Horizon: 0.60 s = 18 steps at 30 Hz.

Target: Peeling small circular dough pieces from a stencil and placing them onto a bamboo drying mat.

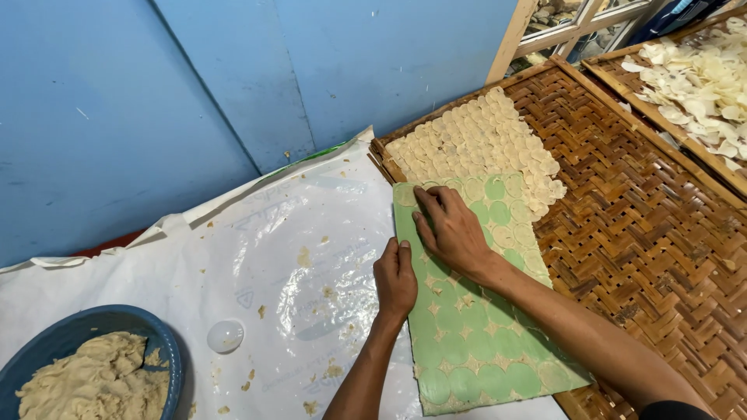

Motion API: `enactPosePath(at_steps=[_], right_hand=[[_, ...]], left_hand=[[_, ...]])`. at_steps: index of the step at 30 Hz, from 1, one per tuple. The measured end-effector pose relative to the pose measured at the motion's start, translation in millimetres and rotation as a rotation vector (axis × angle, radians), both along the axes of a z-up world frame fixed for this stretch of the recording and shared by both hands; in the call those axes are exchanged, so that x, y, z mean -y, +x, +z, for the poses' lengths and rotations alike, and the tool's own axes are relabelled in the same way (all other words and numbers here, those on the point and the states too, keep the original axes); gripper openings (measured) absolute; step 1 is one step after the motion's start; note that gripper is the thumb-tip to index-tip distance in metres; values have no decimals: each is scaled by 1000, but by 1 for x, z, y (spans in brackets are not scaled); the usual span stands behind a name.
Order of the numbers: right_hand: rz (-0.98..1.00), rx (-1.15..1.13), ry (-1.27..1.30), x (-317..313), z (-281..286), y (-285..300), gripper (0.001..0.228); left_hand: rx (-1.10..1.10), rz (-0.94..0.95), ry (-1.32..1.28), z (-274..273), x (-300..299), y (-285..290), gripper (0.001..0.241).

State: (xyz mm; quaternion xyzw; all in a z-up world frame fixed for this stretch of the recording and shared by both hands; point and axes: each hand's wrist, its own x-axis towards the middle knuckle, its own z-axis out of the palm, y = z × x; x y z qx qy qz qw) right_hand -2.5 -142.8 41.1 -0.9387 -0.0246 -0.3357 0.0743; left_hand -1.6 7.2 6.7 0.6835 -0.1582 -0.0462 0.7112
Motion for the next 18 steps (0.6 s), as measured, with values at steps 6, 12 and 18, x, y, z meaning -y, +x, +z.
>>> enactPosePath(at_steps=[6,12,18], right_hand=[[5,-62,105,-7,8,0,28],[-25,-125,485,7,-12,15,24],[-26,-81,551,0,7,12,17]], left_hand=[[42,-1,73,4,1,-2,34],[47,-7,88,0,2,-1,33],[29,-20,60,-9,2,3,34]])
